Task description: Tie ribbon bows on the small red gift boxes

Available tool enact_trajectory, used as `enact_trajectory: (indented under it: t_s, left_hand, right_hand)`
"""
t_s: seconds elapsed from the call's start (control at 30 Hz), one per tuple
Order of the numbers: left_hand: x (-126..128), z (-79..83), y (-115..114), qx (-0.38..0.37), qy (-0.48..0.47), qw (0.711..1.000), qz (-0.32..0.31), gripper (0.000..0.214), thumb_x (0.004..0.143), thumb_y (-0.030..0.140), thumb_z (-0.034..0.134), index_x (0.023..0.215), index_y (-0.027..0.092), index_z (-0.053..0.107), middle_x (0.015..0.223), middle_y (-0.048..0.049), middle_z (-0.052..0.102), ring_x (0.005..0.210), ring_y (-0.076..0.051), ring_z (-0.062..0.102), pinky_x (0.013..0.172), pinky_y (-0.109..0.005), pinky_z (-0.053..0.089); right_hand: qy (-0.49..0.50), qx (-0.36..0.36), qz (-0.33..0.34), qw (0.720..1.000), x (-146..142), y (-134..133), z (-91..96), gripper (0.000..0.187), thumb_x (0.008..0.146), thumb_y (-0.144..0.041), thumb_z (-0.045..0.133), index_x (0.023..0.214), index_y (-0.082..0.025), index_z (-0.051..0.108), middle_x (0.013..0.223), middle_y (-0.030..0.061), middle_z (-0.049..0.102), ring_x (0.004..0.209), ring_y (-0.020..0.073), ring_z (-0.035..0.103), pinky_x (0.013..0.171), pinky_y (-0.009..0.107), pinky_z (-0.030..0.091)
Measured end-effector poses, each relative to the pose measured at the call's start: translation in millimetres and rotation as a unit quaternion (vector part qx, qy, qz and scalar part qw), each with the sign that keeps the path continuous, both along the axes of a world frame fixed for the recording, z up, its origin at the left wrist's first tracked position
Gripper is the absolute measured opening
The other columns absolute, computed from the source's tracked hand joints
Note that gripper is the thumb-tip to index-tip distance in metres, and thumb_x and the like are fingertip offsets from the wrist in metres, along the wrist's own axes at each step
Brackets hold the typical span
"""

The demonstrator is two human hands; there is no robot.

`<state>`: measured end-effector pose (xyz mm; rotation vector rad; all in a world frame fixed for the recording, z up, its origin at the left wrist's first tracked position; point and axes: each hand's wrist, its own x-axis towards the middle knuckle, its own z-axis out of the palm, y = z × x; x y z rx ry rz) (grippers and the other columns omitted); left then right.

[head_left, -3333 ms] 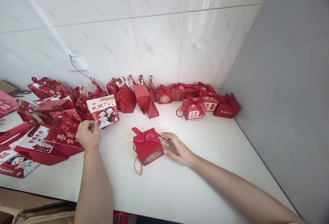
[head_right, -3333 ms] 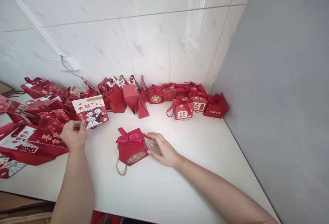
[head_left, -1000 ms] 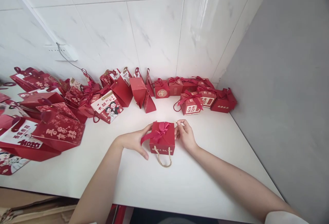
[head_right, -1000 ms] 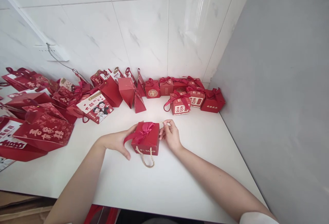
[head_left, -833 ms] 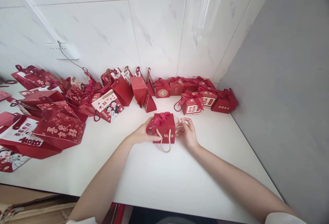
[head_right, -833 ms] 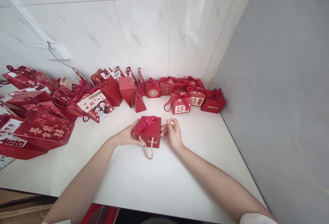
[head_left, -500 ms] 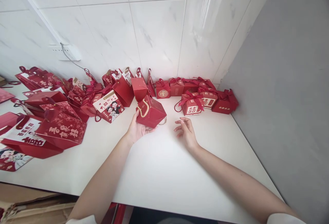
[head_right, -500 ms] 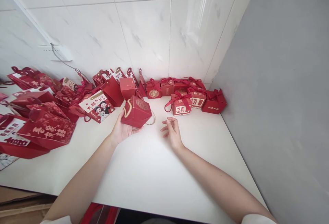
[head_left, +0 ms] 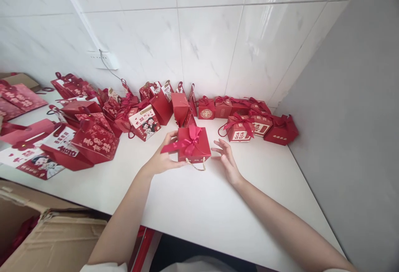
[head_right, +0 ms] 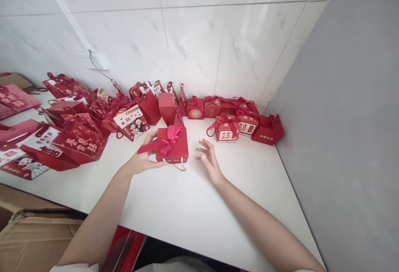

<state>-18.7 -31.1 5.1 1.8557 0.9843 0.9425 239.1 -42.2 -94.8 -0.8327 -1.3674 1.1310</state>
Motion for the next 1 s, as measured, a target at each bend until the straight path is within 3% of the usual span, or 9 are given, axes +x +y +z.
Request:
enact_trajectory:
  t_s: [0.13,0.27,0.4,0.47,0.67,0.8,0.9,0.93,1.0]
  left_hand:
    - [1.8,-19.3,-20.8,-0.036,0.010,0.997,-0.060,0.095,0.061,0.032,0.085,0.140,0.027,0.033,0.150,-0.0143,0.034,0.139,-0.033,0.035,0.112,-0.050,0.036]
    - [-19.0,-22.8,-30.7,-0.115,0.110,0.981,-0.114,0.091,0.065,0.032,0.081,0.144,0.026,0.036,0.149,-0.0123,0.039,0.139,-0.033,0.037,0.113,-0.048,0.035]
    - [-35.4,9.4,-44.1,-0.092,0.166,0.977,0.096,0.052,0.085,0.039,0.058,0.135,0.028,0.051,0.143,-0.0082,0.048,0.131,-0.031,0.047,0.108,-0.046,0.040]
    - [-29.3,30.1,-54.2,-0.033,0.173,0.975,0.137,0.052,0.088,0.046,0.053,0.138,0.031,0.048,0.146,-0.0049,0.046,0.132,-0.030,0.046,0.107,-0.044,0.041]
    - [18.2,52.5,-82.7,0.040,0.289,0.954,-0.069,0.100,0.066,0.060,0.074,0.150,0.026,0.032,0.156,-0.0096,0.032,0.141,-0.035,0.033,0.116,-0.044,0.029]
    - [24.0,58.7,-98.0,0.091,0.307,0.945,-0.073,0.070,0.083,0.052,0.063,0.145,0.028,0.041,0.146,-0.0068,0.048,0.132,-0.028,0.047,0.110,-0.041,0.038]
    - [-0.4,70.9,-105.5,0.180,0.242,0.951,0.068,0.041,0.089,0.036,0.059,0.129,0.032,0.056,0.127,-0.0015,0.064,0.117,-0.020,0.059,0.102,-0.034,0.046]
    - [-13.5,74.2,-106.2,0.235,0.197,0.934,0.183,0.036,0.088,0.032,0.061,0.123,0.031,0.059,0.122,-0.0013,0.066,0.114,-0.020,0.061,0.100,-0.033,0.047]
    - [-44.9,76.8,-103.9,0.314,0.144,0.855,0.386,0.042,0.082,0.030,0.067,0.123,0.027,0.059,0.126,-0.0045,0.062,0.119,-0.023,0.056,0.102,-0.037,0.046]
  right_hand:
    - [-0.095,0.077,0.106,0.987,-7.8,-12.8,6.1,0.116,0.069,-0.065,0.071,0.152,-0.034,-0.004,0.162,0.0108,0.007,0.148,0.0297,0.017,0.114,0.055,0.027]
    - [-0.112,0.059,0.157,0.979,-12.2,-20.0,5.1,0.119,0.070,-0.052,0.078,0.153,-0.033,-0.006,0.157,0.0135,0.022,0.143,0.0287,0.029,0.115,0.055,0.026]
    - [-0.126,0.069,0.153,0.978,-11.8,-22.5,1.1,0.115,0.069,-0.050,0.079,0.153,-0.032,0.002,0.156,0.0141,0.026,0.139,0.0312,0.036,0.113,0.056,0.029]
    - [-0.137,0.090,0.159,0.974,-11.9,-25.2,0.0,0.115,0.068,-0.051,0.080,0.153,-0.031,0.004,0.156,0.0142,0.026,0.139,0.0321,0.037,0.113,0.055,0.030]
    - [-0.203,0.145,0.173,0.953,-13.7,-34.2,-0.5,0.121,0.065,-0.053,0.081,0.154,-0.028,0.003,0.156,0.0154,0.027,0.138,0.0343,0.037,0.112,0.054,0.034]
    - [-0.229,0.165,0.180,0.942,-12.8,-34.0,-1.2,0.120,0.066,-0.051,0.081,0.154,-0.027,0.002,0.155,0.0153,0.028,0.140,0.0337,0.036,0.113,0.052,0.033]
    - [-0.237,0.166,0.175,0.941,-11.4,-31.7,-2.6,0.119,0.067,-0.052,0.079,0.154,-0.026,0.002,0.154,0.0158,0.029,0.137,0.0338,0.039,0.111,0.051,0.037]
    - [-0.238,0.163,0.173,0.942,-11.0,-30.9,-2.9,0.119,0.067,-0.054,0.079,0.154,-0.026,0.002,0.153,0.0160,0.030,0.136,0.0339,0.040,0.110,0.051,0.038]
    - [-0.237,0.157,0.173,0.943,-10.5,-29.4,-3.1,0.118,0.068,-0.056,0.077,0.154,-0.026,0.002,0.152,0.0160,0.031,0.135,0.0339,0.042,0.110,0.051,0.038]
